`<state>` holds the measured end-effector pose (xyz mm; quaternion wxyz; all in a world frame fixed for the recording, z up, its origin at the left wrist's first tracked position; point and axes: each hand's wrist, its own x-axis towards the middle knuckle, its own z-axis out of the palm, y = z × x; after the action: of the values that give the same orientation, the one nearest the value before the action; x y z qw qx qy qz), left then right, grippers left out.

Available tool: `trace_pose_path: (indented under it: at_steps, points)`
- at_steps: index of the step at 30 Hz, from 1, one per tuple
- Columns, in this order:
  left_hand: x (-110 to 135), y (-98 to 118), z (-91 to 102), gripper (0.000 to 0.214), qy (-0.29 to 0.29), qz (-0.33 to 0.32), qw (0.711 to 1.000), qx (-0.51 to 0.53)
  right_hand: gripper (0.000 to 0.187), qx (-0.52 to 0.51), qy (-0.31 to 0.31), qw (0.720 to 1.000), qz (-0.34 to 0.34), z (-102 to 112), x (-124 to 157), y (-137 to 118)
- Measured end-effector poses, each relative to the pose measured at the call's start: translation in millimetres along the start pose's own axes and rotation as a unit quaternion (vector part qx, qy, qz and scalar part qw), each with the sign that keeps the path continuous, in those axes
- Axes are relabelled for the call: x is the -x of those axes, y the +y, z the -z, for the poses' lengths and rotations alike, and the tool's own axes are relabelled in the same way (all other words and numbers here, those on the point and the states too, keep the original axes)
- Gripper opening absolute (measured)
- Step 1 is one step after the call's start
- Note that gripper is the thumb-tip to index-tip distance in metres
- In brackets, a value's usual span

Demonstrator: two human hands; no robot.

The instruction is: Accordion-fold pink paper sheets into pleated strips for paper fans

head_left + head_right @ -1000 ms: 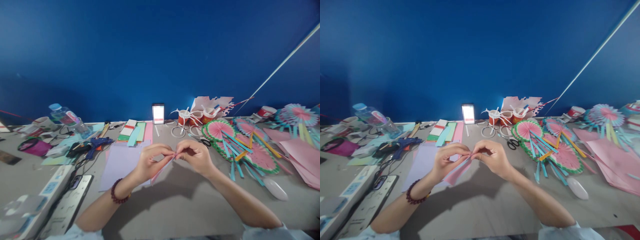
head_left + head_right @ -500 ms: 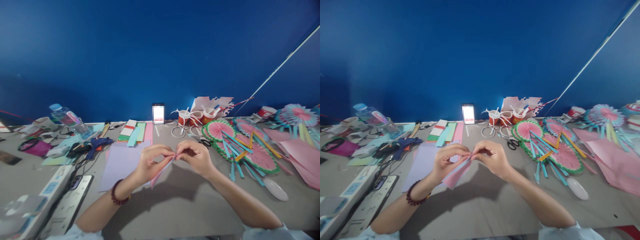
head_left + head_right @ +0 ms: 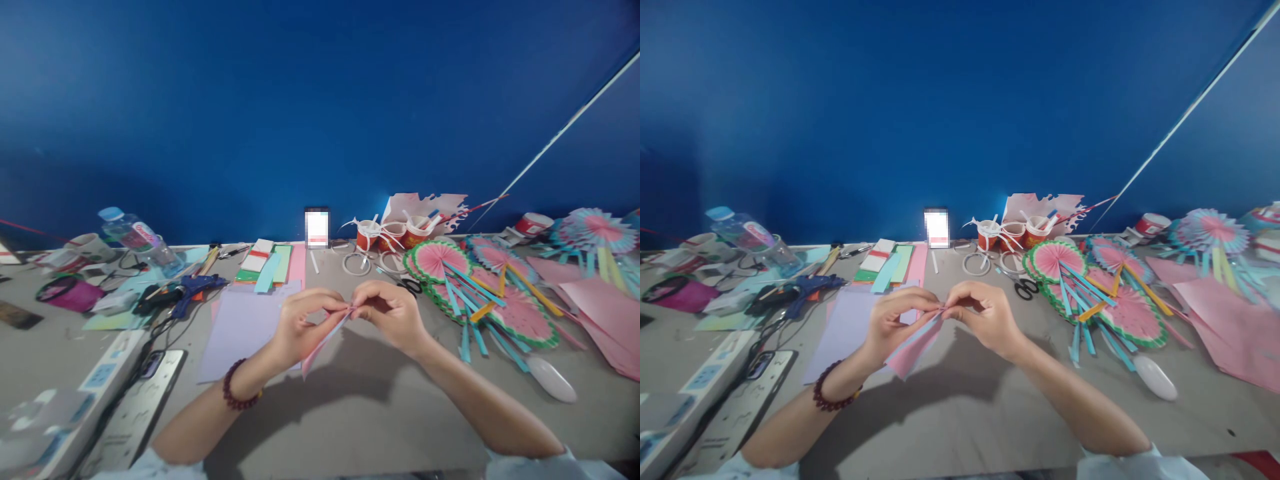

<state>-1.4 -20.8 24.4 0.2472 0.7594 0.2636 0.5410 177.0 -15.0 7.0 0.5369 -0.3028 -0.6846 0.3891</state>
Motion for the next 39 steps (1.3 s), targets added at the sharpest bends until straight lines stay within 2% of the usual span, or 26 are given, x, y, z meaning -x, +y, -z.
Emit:
trace_pose_path:
  at_steps: [12,32,39]
  points:
    - [0.0,0.9,-0.4,0.004,0.005,0.004,1.000,-0.001,0.010,-0.021,0.001,1.000,0.012,-0.7,-0.2,-0.5]
    - [0.7,-0.4,-1.6,0.004,0.014,-0.011,1.000,-0.012,0.021,0.001,0.011,1.000,0.012,-1.8,-1.4,0.1]
    - [2.6,-2.1,-1.9,0.003,0.013,-0.003,1.000,0.001,0.016,-0.012,0.005,1.000,0.012,-1.7,-1.3,-1.6]
